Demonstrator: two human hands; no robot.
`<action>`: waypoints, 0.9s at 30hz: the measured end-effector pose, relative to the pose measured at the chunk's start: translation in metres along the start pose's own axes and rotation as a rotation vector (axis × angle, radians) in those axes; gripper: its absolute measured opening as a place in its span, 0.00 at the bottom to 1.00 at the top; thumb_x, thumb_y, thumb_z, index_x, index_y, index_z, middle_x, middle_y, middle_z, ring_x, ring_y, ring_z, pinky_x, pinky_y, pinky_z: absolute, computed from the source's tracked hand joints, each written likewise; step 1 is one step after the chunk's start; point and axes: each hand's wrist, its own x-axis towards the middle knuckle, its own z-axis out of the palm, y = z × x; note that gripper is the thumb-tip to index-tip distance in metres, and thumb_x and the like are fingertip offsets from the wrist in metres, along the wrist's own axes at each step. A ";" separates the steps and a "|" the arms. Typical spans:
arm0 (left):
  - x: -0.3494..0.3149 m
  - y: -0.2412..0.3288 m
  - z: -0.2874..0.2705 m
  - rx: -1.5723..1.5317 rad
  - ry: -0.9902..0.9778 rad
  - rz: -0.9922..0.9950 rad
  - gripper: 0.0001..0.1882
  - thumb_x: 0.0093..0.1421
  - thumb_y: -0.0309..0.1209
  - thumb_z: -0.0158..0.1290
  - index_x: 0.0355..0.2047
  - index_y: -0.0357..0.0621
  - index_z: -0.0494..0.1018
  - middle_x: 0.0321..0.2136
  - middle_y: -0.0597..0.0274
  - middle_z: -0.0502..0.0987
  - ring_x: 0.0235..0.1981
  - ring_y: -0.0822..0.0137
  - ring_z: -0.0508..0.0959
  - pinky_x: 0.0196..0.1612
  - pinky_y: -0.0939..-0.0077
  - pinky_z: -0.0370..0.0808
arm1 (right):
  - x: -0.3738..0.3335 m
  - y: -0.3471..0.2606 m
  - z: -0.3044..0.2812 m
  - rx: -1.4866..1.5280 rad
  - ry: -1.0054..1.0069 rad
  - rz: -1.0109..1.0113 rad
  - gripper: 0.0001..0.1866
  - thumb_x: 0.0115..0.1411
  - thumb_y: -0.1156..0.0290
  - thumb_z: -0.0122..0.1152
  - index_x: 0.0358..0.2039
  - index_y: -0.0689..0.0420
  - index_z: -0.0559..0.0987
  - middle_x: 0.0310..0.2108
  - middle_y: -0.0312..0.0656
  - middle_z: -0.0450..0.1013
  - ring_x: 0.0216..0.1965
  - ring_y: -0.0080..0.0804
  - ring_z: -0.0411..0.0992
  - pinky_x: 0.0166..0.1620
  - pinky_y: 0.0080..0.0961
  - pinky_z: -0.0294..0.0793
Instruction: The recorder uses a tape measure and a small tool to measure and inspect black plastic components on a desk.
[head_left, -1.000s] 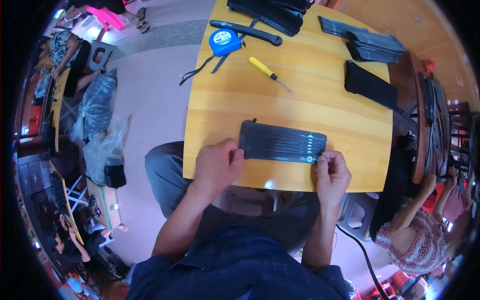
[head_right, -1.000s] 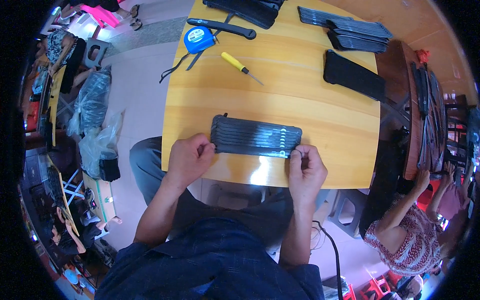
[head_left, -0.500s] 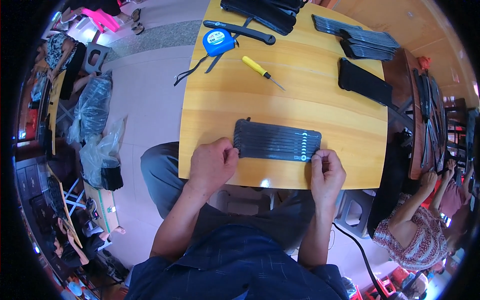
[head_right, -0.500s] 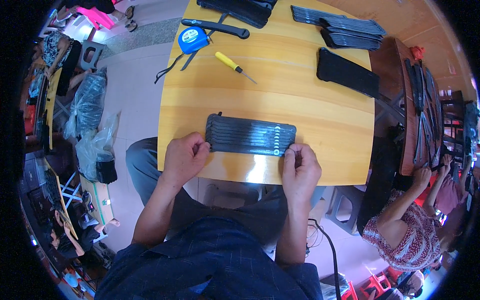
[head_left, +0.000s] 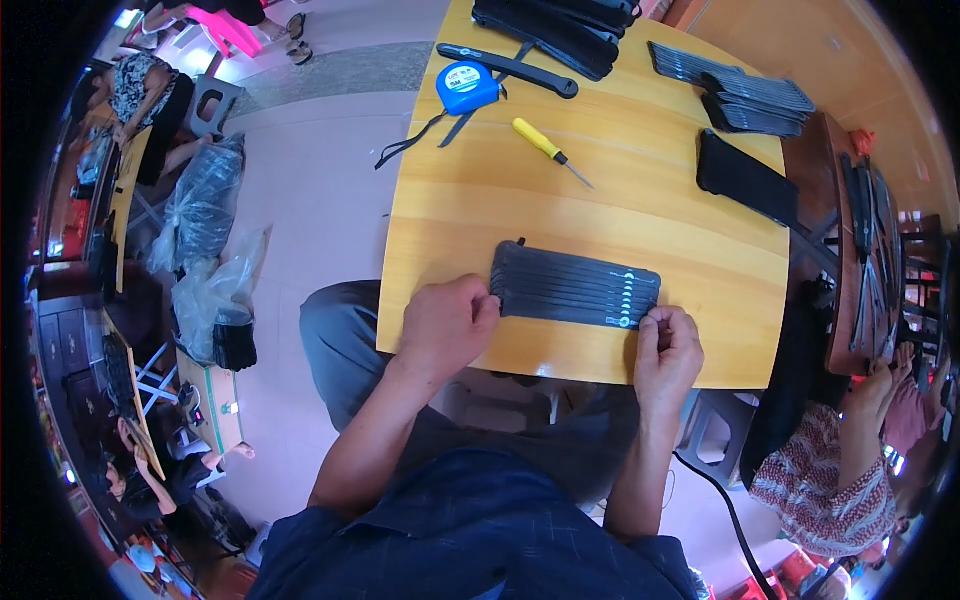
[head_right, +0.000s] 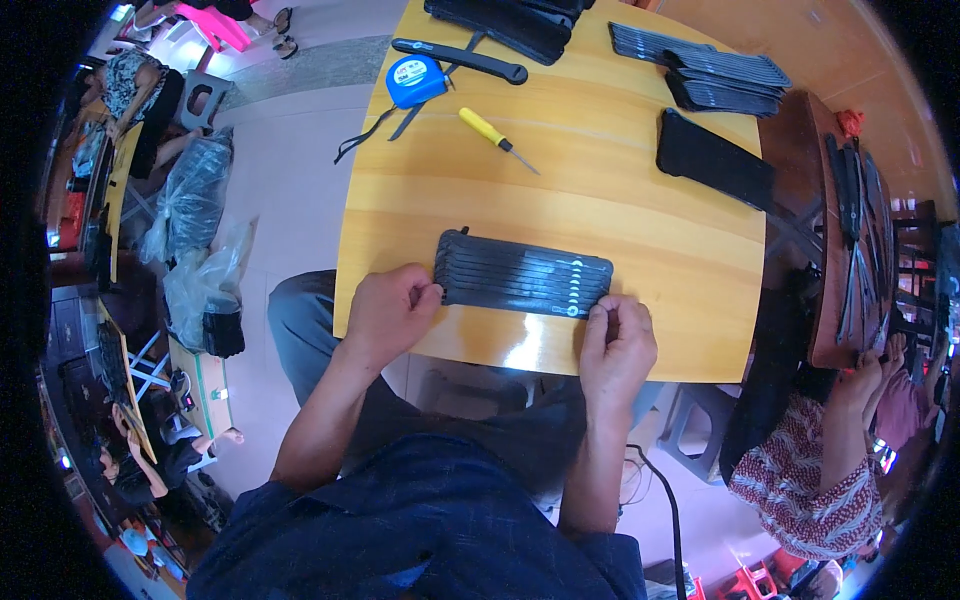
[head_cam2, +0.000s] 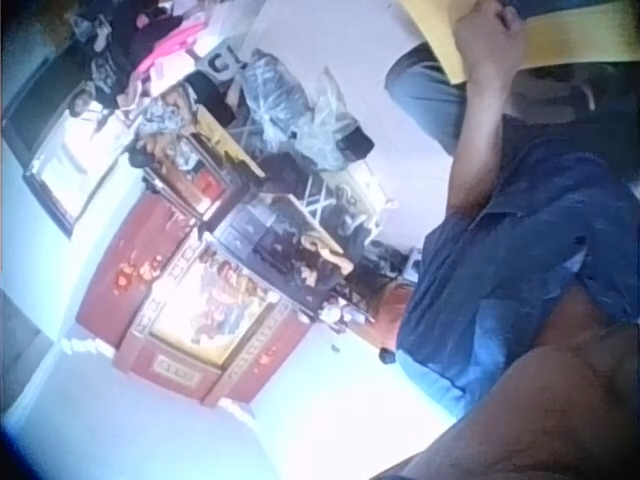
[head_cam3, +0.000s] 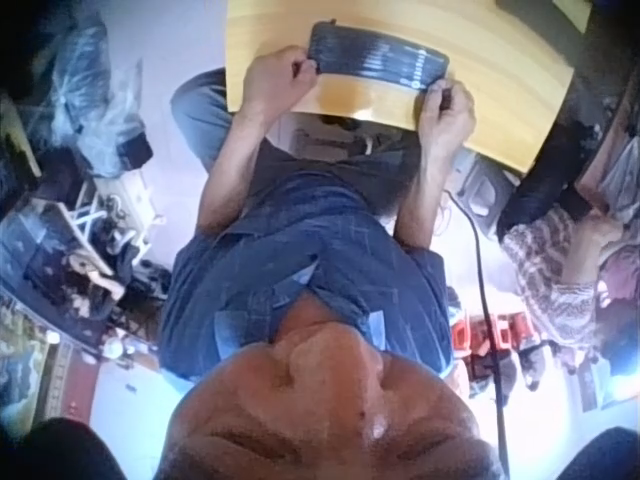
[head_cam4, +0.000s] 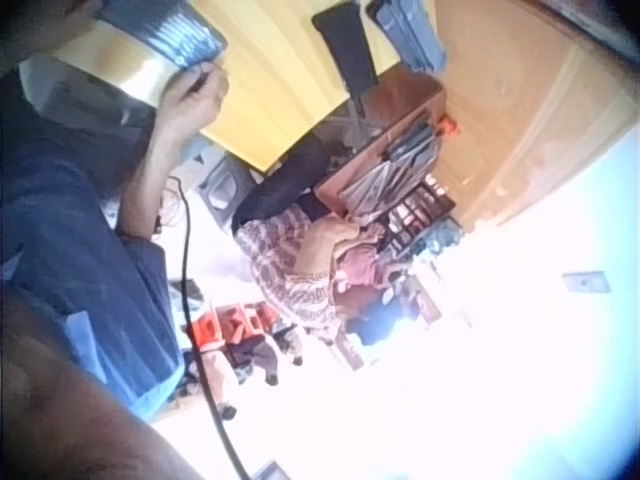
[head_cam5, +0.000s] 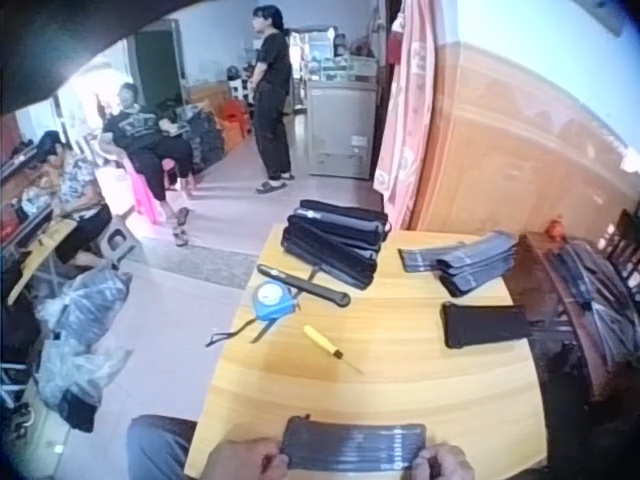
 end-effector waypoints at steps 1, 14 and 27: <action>0.001 0.000 -0.001 0.027 -0.006 0.009 0.10 0.59 0.33 0.60 0.25 0.41 0.76 0.17 0.51 0.76 0.20 0.52 0.79 0.26 0.60 0.73 | 0.000 -0.001 0.000 -0.033 -0.001 -0.019 0.01 0.61 0.80 0.61 0.33 0.62 0.78 0.28 0.46 0.73 0.28 0.40 0.74 0.34 0.32 0.73; -0.013 0.000 -0.021 0.044 -0.083 -0.023 0.12 0.62 0.38 0.56 0.29 0.44 0.78 0.22 0.49 0.79 0.29 0.45 0.81 0.36 0.49 0.77 | -0.009 -0.014 -0.007 -0.249 0.140 -0.178 0.17 0.61 0.74 0.64 0.51 0.60 0.76 0.52 0.54 0.71 0.52 0.54 0.73 0.53 0.43 0.74; -0.061 0.005 0.011 0.324 -0.037 0.501 0.36 0.63 0.37 0.55 0.69 0.40 0.59 0.72 0.49 0.55 0.74 0.49 0.53 0.73 0.49 0.51 | -0.058 -0.044 0.038 -0.374 -0.469 -0.524 0.37 0.65 0.59 0.60 0.71 0.59 0.63 0.75 0.49 0.50 0.77 0.48 0.45 0.73 0.58 0.43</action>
